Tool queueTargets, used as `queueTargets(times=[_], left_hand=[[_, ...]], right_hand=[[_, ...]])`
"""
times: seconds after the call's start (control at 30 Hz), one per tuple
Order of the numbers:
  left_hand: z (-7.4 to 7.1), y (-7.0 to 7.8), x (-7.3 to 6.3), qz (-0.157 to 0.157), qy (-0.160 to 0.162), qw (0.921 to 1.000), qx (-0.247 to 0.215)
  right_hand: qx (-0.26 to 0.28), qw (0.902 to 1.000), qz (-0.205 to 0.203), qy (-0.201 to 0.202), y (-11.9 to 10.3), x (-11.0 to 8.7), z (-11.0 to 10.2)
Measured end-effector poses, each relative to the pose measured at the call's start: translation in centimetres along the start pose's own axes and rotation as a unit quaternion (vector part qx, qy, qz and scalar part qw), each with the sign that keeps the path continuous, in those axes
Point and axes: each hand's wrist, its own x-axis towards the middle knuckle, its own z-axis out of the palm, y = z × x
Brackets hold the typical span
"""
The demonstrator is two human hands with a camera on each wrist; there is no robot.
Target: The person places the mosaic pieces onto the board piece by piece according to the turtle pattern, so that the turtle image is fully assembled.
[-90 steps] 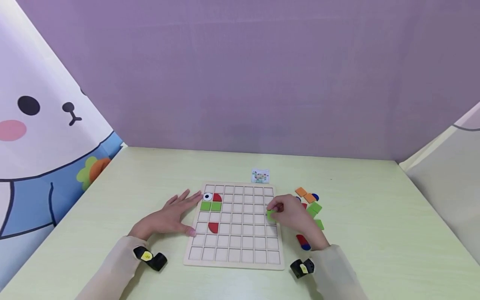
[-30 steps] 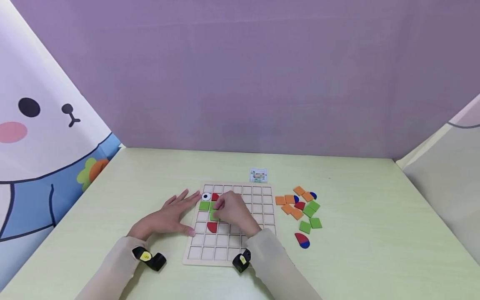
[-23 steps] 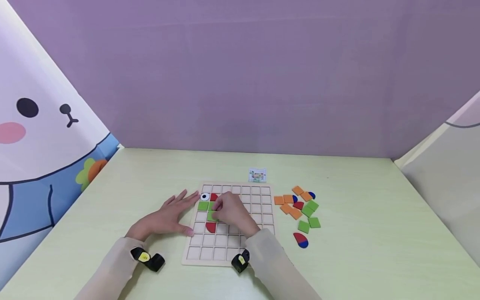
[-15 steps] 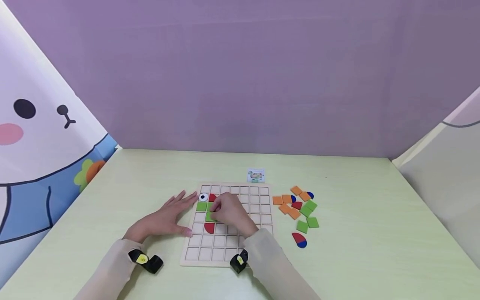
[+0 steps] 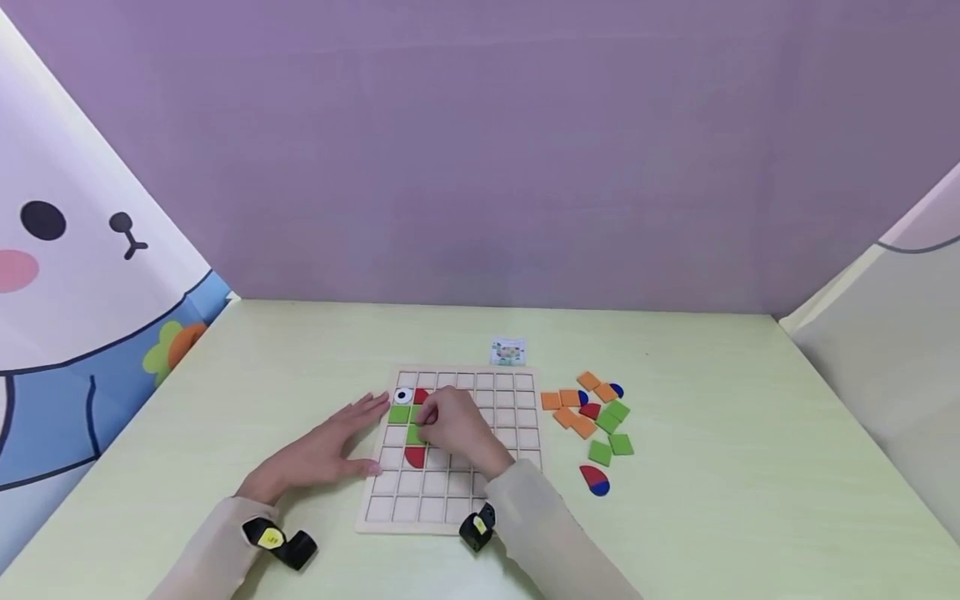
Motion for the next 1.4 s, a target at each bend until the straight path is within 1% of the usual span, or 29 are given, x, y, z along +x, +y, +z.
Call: queueTargets(times=[0.17,0.23,0.4,0.63,0.8,0.93,1.23,1.4], left_hand=[[-0.1,-0.2,-0.1,0.001,0.009,0.9999,0.005],[-0.2,-0.2,-0.1,0.005,0.013,0.9999,0.006],[0.0,-0.4,0.1,0.008,0.017,0.9998,0.009],[0.1,-0.5,0.5,0.016,0.024,0.9995,0.011],[0.2,-0.5,0.7,0.009,0.019,0.9997,0.014],[0.1,-0.5,0.8,0.009,0.019,0.9997,0.013],[0.1,-0.1,0.8,0.016,0.018,0.9996,0.013],[0.2,-0.1,0.9,0.018,0.018,0.9996,0.013]], right_hand=[[-0.01,0.9999,-0.003,-0.011,-0.1,-0.3,-0.8],[-0.012,0.9998,0.005,-0.015,0.1,-0.6,-1.3],[-0.032,0.9991,0.027,0.0,1.0,-1.6,-2.9],[-0.066,0.9963,0.048,0.029,3.0,-2.9,-5.9],[-0.084,0.9939,0.064,0.034,5.1,-3.7,-7.5],[-0.096,0.992,0.07,0.041,6.2,-4.4,-8.7],[-0.125,0.9868,0.084,0.059,8.0,-5.6,-10.9],[-0.134,0.9855,0.073,0.074,8.9,-6.4,-11.7]])
